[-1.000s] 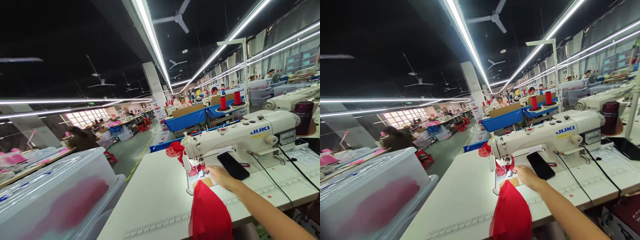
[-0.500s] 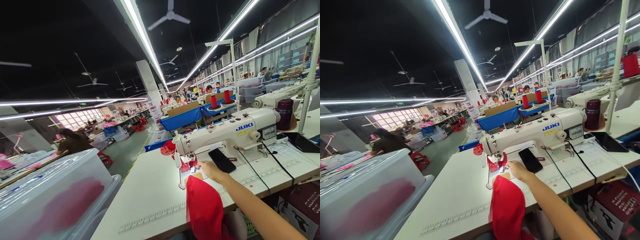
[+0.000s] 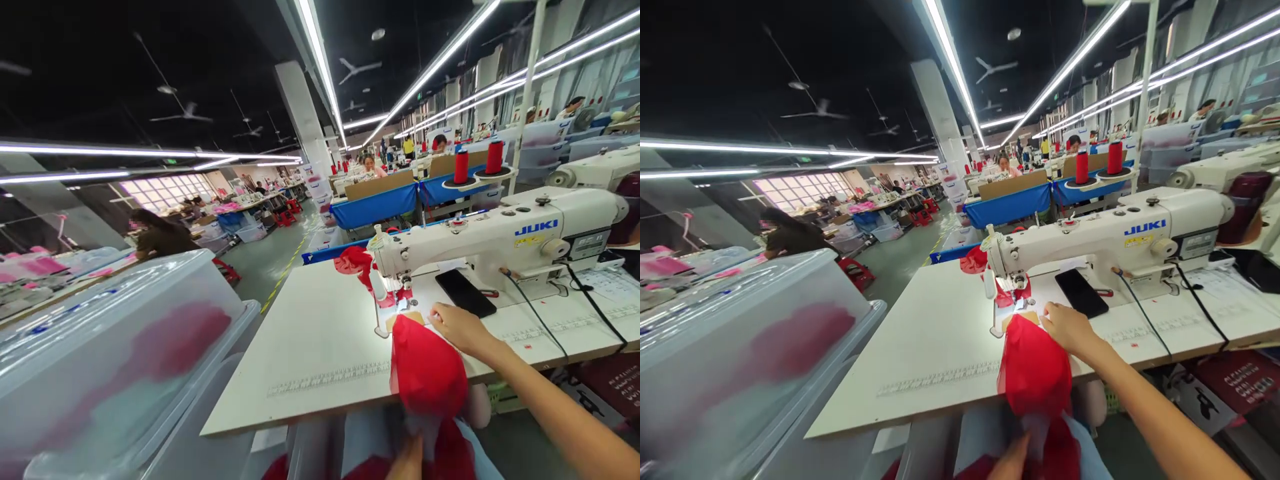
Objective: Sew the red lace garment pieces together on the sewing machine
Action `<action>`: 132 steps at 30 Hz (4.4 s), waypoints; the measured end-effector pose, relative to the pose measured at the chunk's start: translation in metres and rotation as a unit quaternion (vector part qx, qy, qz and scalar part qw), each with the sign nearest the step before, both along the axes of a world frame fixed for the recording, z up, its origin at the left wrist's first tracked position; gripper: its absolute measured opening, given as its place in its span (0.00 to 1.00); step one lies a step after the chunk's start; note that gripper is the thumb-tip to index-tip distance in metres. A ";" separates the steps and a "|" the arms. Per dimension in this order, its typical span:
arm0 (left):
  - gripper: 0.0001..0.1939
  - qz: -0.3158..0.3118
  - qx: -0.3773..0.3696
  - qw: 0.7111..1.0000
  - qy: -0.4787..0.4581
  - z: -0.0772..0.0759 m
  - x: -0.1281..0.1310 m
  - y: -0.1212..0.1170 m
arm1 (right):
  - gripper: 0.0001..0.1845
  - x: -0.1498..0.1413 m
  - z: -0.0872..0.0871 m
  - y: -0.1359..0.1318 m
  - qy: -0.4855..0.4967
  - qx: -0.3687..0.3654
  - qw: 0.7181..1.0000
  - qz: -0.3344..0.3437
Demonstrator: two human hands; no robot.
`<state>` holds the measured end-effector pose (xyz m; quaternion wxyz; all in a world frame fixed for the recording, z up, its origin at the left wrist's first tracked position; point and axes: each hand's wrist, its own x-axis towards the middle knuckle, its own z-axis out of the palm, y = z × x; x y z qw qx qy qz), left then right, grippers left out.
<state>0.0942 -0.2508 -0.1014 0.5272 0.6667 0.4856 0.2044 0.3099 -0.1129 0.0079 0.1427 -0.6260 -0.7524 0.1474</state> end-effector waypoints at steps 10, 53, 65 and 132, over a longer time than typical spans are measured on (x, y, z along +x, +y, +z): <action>0.10 0.069 0.317 0.939 0.117 0.085 -0.012 0.038 | 0.13 0.001 -0.005 -0.050 -0.069 -0.061 0.994 -0.060; 0.24 0.173 -0.194 0.879 -0.400 0.120 -0.012 0.110 | 0.24 -0.075 -0.018 -0.029 0.690 -0.349 0.634 -0.021; 0.17 0.128 0.191 0.961 0.156 0.104 -0.028 0.095 | 0.11 -0.021 -0.019 -0.027 0.187 -0.005 0.982 -0.018; 0.08 0.049 0.264 0.957 0.109 0.074 0.001 0.137 | 0.19 -0.030 -0.017 0.041 -0.151 0.114 0.961 0.202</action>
